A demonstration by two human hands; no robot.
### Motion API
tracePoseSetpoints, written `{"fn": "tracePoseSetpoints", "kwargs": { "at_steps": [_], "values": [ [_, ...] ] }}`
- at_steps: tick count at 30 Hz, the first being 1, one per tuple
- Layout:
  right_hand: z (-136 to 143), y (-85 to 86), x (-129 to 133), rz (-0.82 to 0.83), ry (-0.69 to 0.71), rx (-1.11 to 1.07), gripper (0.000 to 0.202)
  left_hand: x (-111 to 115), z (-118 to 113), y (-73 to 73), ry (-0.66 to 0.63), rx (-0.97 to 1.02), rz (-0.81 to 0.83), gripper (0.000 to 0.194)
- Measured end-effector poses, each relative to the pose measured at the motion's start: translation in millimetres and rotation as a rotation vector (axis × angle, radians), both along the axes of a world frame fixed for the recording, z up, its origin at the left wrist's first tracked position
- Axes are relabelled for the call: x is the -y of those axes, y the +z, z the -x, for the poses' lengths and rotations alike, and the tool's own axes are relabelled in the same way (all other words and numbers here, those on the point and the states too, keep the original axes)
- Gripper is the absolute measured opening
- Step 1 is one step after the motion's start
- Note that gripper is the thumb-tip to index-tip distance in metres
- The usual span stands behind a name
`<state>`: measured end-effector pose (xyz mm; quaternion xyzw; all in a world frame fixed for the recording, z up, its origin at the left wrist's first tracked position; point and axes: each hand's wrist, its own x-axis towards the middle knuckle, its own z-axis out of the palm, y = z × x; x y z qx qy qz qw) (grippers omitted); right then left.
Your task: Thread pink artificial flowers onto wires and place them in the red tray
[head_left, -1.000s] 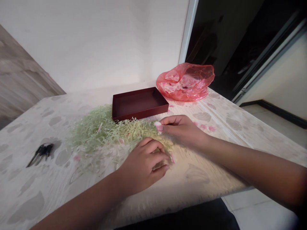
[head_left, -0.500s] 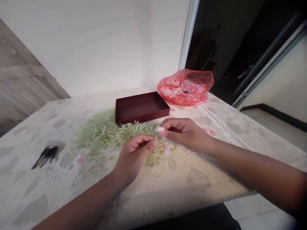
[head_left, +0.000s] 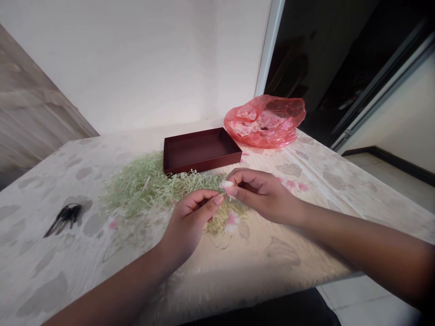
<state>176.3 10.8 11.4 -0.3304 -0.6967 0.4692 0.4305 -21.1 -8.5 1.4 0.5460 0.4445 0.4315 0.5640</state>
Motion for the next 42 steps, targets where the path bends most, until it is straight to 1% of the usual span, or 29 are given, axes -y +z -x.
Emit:
{"fn": "tracePoseSetpoints", "kwargs": {
  "at_steps": [8, 14, 21, 25, 31, 38, 42],
  "values": [
    [2, -4.0, 0, -0.012, 0.019, 0.005, 0.021, 0, 1, -1.1, -0.019, -0.030, -0.006, 0.019],
    [3, -1.5, 2, -0.026, -0.025, 0.009, 0.021, 0, 1, -2.2, -0.022, -0.012, -0.009, 0.019],
    [2, -2.0, 4, -0.045, -0.006, 0.055, 0.021, 3, 1, -2.5, -0.031, -0.050, -0.002, 0.023],
    [5, -7.3, 4, 0.001, 0.007, 0.047, 0.023, 3, 1, -5.1, -0.042, -0.037, 0.005, 0.023],
    [9, -13.6, 7, 0.084, 0.048, -0.032, 0.024, 4, 2, -7.8, -0.041, 0.008, 0.007, 0.020],
    [10, -14.9, 8, 0.104, 0.084, -0.082, 0.024, 6, 2, -9.0, -0.046, 0.053, 0.021, 0.019],
    [10, -15.9, 8, 0.098, 0.105, -0.089, 0.024, 7, 1, -8.3, -0.034, 0.042, 0.044, 0.022]
  ]
}}
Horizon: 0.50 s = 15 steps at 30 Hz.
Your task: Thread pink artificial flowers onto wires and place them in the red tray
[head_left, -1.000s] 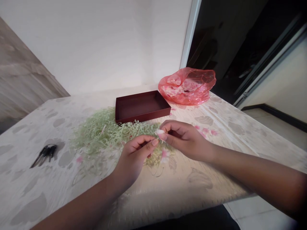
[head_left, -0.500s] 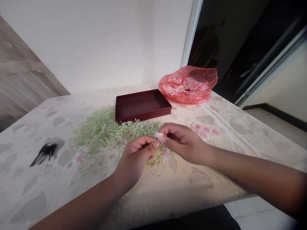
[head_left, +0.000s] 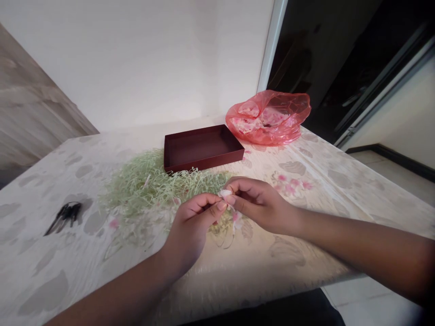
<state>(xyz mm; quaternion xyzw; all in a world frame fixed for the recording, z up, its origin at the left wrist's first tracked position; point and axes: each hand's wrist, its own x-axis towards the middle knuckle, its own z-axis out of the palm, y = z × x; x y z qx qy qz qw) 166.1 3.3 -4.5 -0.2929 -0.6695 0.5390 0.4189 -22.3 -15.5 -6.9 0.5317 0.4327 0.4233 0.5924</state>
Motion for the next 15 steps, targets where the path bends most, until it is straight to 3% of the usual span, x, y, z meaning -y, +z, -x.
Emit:
{"fn": "tracePoseSetpoints", "kwargs": {
  "at_steps": [6, 12, 15],
  "values": [
    [-1, 0.7, -1, 0.011, 0.000, 0.012, 0.025, -2, 1, -0.5, -0.002, -0.028, -0.044, 0.017],
    [-3, 7.9, -6, 0.189, -0.066, -0.061, 0.030, -2, -1, 1.5, -0.003, -0.081, -0.112, 0.017],
    [-6, 10.1, -11, 0.237, -0.152, -0.085, 0.027, 0, -1, -1.1, 0.001, -0.109, -0.192, 0.038]
  ]
}}
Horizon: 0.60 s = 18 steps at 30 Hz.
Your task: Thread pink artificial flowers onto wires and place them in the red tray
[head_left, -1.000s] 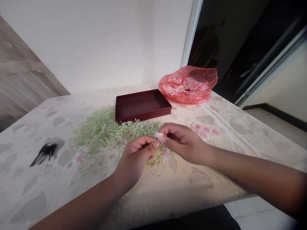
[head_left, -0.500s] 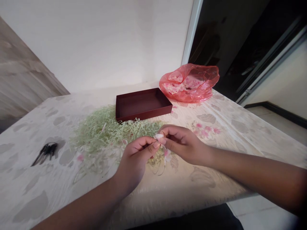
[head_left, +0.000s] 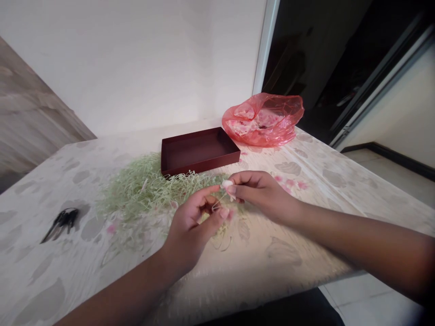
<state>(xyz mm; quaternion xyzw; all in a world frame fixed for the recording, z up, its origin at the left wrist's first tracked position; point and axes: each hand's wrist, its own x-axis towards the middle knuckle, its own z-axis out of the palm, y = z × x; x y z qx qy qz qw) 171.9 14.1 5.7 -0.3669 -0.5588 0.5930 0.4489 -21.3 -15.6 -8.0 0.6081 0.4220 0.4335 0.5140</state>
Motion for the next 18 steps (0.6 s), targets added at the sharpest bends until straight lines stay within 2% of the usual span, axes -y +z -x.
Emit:
{"fn": "tracePoseSetpoints", "kwargs": {
  "at_steps": [3, 6, 8, 12, 15, 17, 18],
  "values": [
    [-4, -2.3, -6, 0.049, -0.046, -0.006, 0.025, -2, 2, -4.0, 0.077, -0.155, -0.189, 0.040],
    [-7, -5.8, -10, 0.082, 0.011, 0.045, 0.020, -6, 5, -4.7, 0.099, -0.303, -0.436, 0.022],
    [-9, -6.2, -13, 0.092, 0.055, 0.101, 0.018, -9, 6, -2.7, 0.099, -0.353, -0.538, 0.014],
    [-17, 0.0, -25, 0.062, 0.063, 0.155, 0.020, -10, 6, 2.4, 0.090, -0.425, -0.549, 0.010],
    [-32, 7.2, -41, -0.006, -0.106, 0.228, 0.021, -8, 4, 3.2, 0.013, -0.436, -0.533, 0.009],
    [-46, 10.9, -53, -0.113, -0.232, 0.401, 0.018, -5, 4, 2.2, -0.062, -0.435, -0.547, 0.008],
    [-53, 12.2, -58, -0.167, -0.242, 0.516, 0.017, -4, 3, 1.5, -0.101, -0.438, -0.558, 0.008]
  ]
}}
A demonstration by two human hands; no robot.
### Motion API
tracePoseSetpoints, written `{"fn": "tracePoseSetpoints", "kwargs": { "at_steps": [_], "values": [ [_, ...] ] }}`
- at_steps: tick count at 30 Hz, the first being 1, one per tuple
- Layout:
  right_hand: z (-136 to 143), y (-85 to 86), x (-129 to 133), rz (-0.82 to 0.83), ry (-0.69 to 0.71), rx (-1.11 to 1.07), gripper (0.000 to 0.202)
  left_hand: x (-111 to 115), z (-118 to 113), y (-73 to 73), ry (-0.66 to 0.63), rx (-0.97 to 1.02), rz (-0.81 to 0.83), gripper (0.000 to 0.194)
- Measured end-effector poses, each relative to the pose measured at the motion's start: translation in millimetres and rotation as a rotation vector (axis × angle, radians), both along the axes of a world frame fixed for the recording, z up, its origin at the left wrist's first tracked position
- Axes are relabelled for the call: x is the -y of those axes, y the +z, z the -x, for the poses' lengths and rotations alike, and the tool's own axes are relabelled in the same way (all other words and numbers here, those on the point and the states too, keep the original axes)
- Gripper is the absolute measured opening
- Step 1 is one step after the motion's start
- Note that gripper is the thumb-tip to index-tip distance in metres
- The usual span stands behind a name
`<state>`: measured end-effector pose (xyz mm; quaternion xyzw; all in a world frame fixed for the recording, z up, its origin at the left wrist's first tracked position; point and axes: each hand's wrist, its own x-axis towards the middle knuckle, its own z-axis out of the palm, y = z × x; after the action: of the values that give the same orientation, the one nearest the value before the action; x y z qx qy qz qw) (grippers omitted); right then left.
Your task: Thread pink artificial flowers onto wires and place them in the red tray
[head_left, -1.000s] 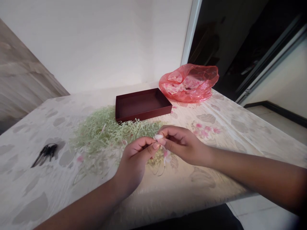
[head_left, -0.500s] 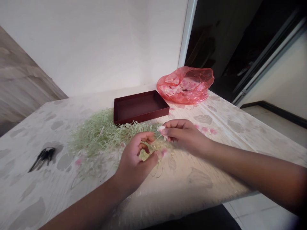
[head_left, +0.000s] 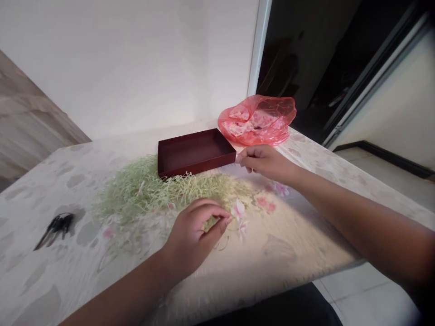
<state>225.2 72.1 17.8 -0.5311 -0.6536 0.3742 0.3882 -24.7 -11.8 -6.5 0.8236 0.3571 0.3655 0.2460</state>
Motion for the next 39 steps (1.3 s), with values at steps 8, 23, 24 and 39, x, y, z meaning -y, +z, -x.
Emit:
{"fn": "tracePoseSetpoints", "kwargs": {
  "at_steps": [8, 23, 24, 39],
  "values": [
    [-26, -1.8, -20, 0.124, 0.352, 0.512, 0.019, -1, -3, -4.1, -0.116, -0.176, -0.177, 0.009],
    [-30, 2.6, -19, 0.083, 0.223, 0.519, 0.004, -2, -1, 1.1, -0.061, -0.144, -0.180, 0.011],
    [-30, 2.3, -20, 0.069, 0.226, 0.495, 0.004, -1, -1, 1.4, -0.065, -0.147, -0.182, 0.012],
    [-38, 34.9, 2, 0.442, 0.497, 0.675, 0.024, 0, 1, 2.1, -0.093, -0.171, -0.208, 0.011]
  ]
}}
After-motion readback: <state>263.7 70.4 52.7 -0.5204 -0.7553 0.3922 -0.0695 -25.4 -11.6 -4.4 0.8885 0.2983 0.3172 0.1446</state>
